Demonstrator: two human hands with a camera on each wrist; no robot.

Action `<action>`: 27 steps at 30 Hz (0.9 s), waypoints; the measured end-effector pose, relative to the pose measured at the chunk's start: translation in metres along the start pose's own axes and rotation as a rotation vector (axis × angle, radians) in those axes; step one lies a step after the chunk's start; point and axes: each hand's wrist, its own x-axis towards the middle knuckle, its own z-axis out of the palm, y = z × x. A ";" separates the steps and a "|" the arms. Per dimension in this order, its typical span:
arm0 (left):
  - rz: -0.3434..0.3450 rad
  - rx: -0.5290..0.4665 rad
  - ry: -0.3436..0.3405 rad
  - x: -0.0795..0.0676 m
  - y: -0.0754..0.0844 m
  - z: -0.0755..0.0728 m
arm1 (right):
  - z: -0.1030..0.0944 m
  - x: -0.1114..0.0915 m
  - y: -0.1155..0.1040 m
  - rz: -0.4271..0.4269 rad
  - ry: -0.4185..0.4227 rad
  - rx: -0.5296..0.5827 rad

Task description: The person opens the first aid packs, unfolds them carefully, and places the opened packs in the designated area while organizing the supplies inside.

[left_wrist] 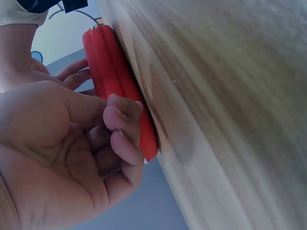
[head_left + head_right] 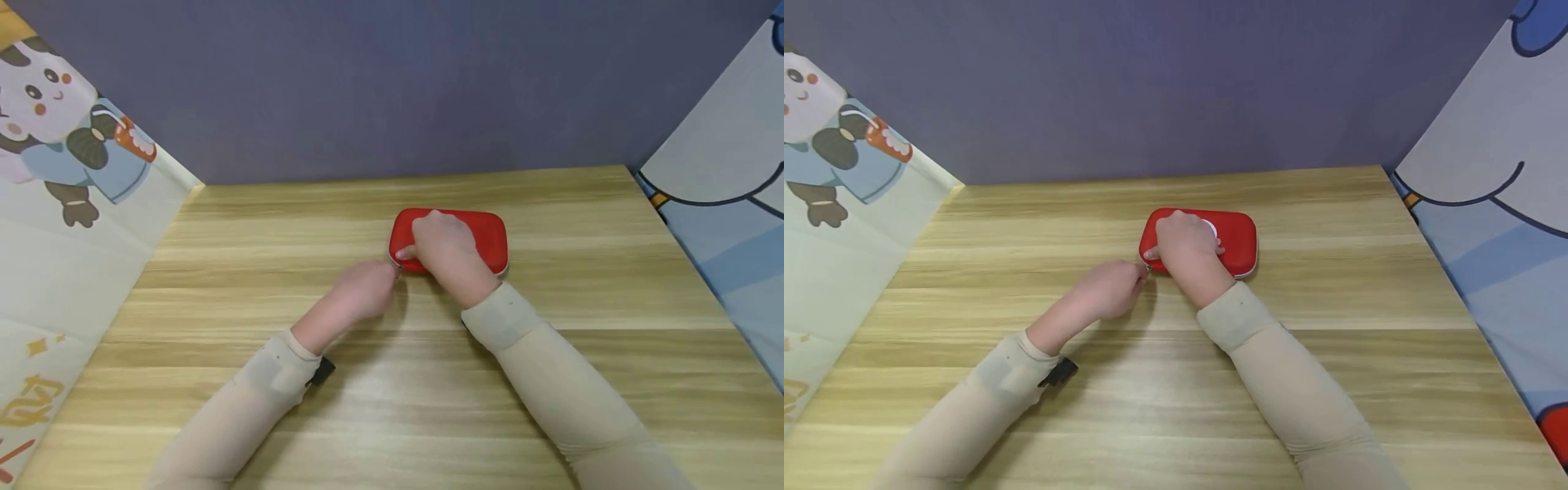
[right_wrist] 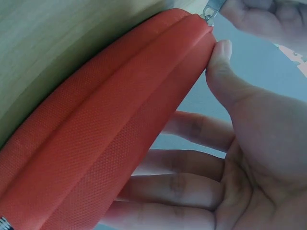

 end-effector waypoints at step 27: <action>0.161 -0.310 0.089 0.001 -0.034 -0.016 | 0.001 -0.023 0.047 -0.356 -0.152 0.035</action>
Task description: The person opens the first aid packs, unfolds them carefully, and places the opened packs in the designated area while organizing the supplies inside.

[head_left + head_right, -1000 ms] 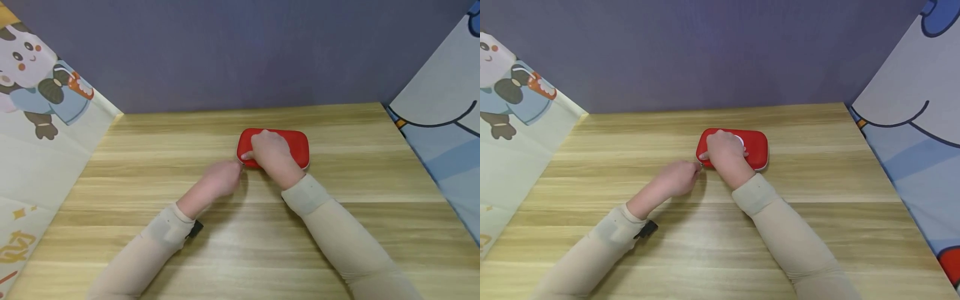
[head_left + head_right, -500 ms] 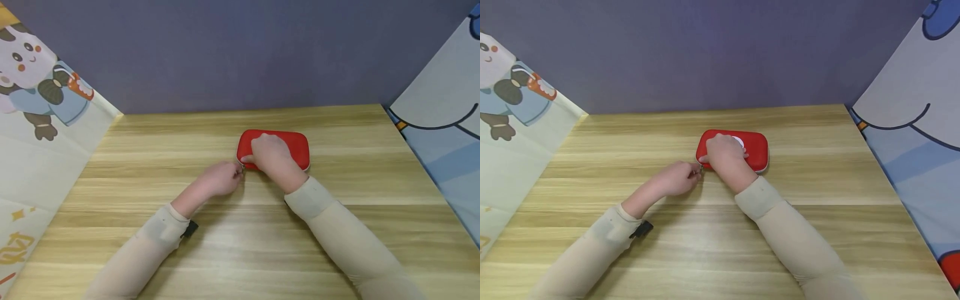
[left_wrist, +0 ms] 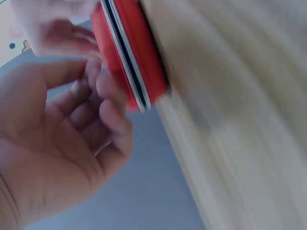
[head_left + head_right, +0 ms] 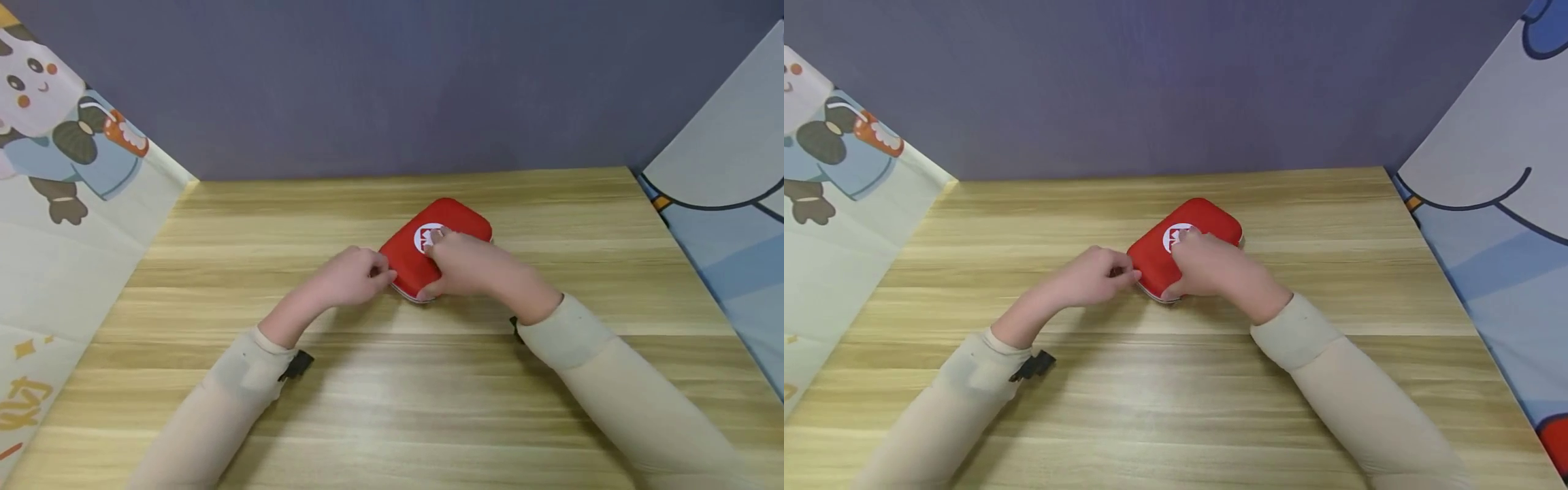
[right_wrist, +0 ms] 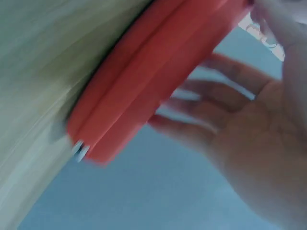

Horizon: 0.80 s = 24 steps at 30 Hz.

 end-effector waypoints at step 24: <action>-0.296 -0.663 -0.088 0.008 0.002 0.019 | 0.033 -0.011 -0.024 -0.006 0.143 -0.228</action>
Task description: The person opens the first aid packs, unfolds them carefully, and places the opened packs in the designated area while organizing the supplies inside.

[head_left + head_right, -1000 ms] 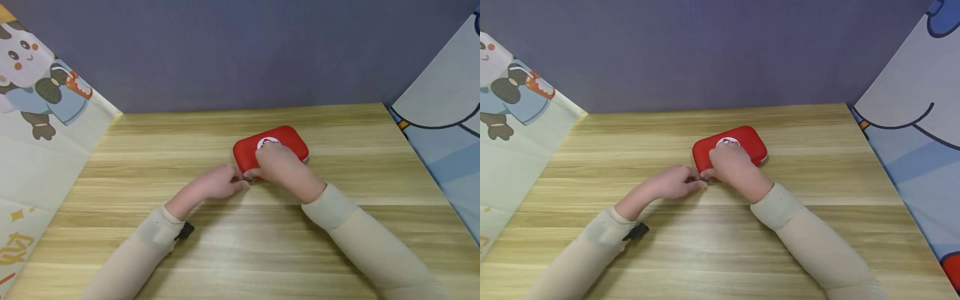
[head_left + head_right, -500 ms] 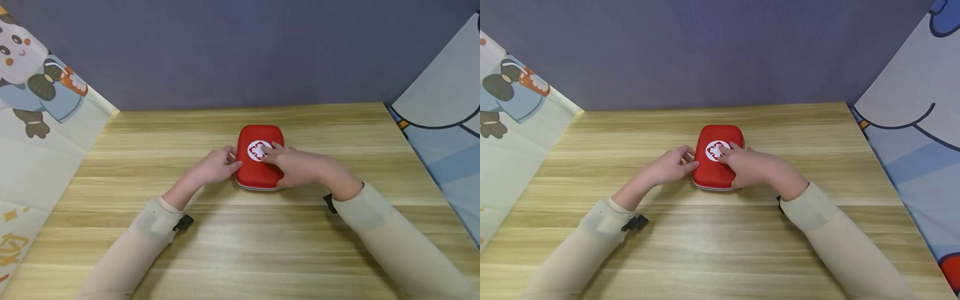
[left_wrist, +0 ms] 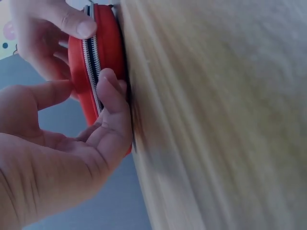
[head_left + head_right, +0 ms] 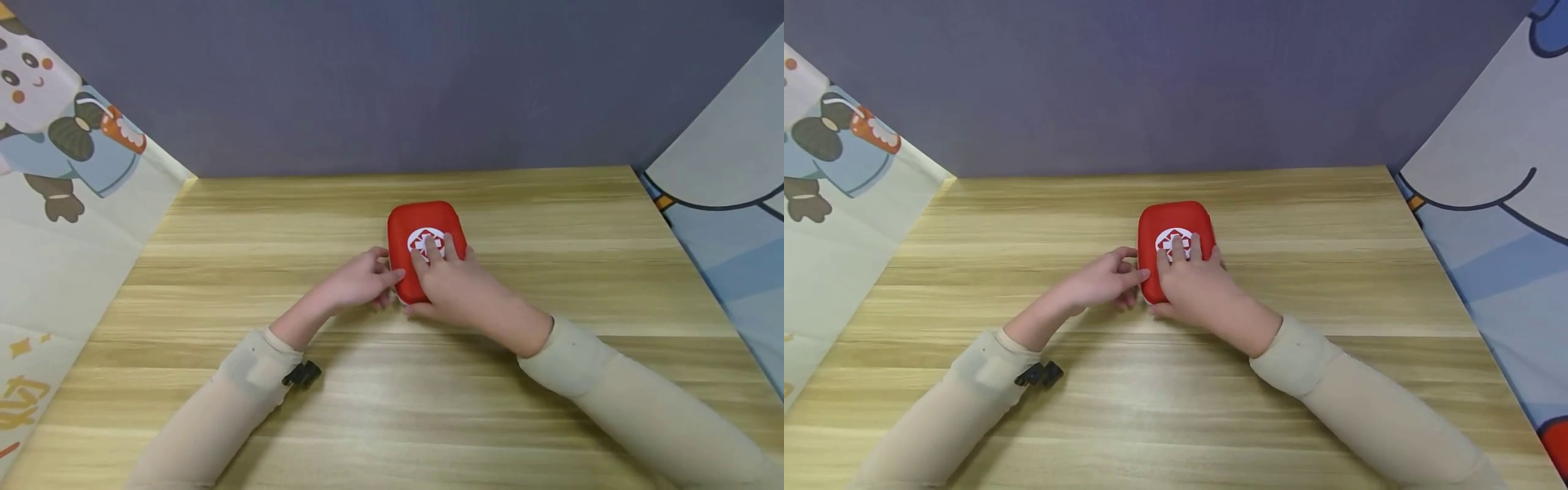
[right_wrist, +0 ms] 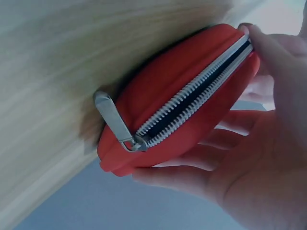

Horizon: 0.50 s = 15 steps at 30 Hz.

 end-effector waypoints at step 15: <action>0.111 0.297 -0.015 0.002 -0.009 -0.009 | -0.028 -0.020 0.021 0.076 0.118 0.375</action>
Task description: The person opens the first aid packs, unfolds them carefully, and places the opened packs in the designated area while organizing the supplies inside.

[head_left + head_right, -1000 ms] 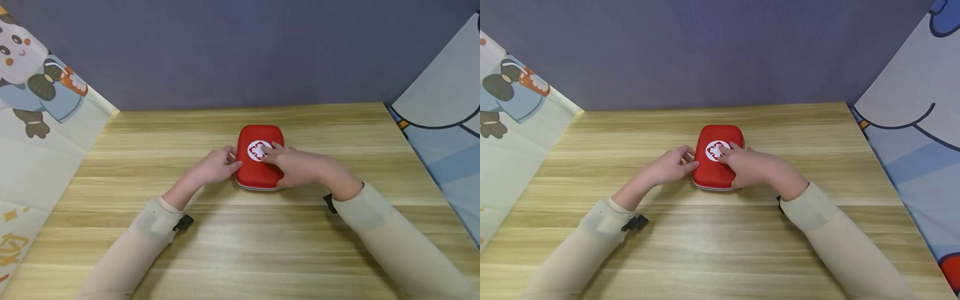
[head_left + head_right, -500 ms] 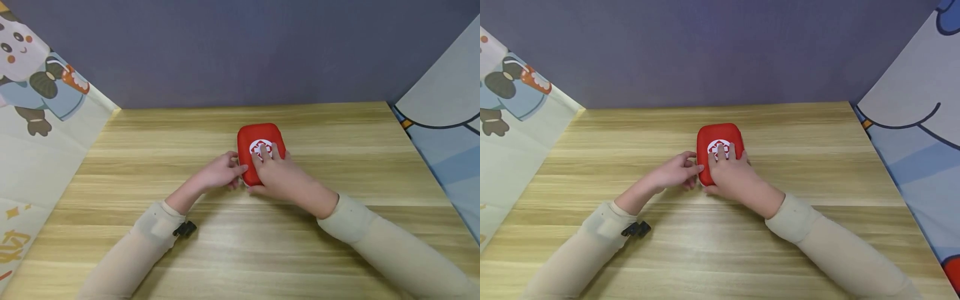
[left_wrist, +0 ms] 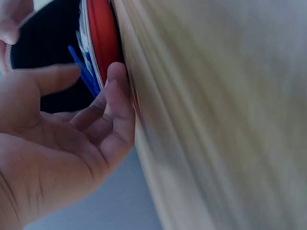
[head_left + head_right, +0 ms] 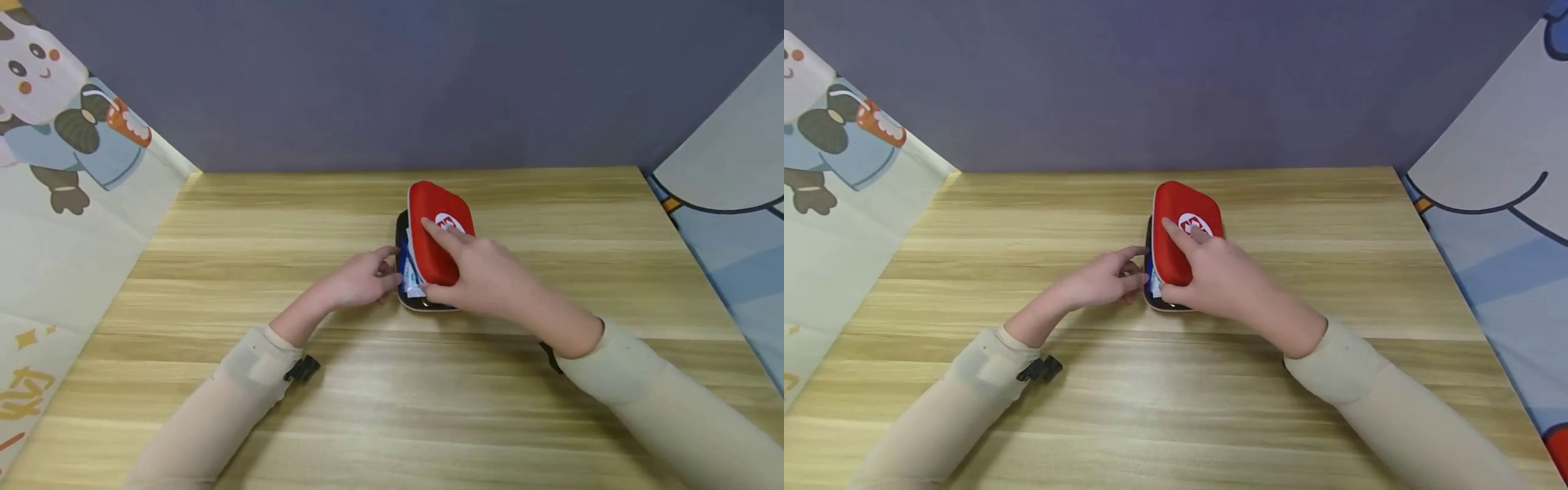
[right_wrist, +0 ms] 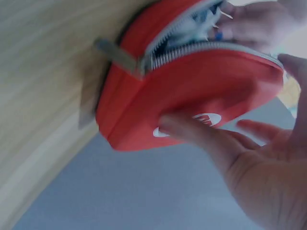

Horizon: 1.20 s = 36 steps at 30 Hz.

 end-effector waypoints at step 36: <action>-0.119 0.336 0.084 -0.025 -0.022 -0.025 | -0.020 -0.046 0.109 0.227 -0.283 0.175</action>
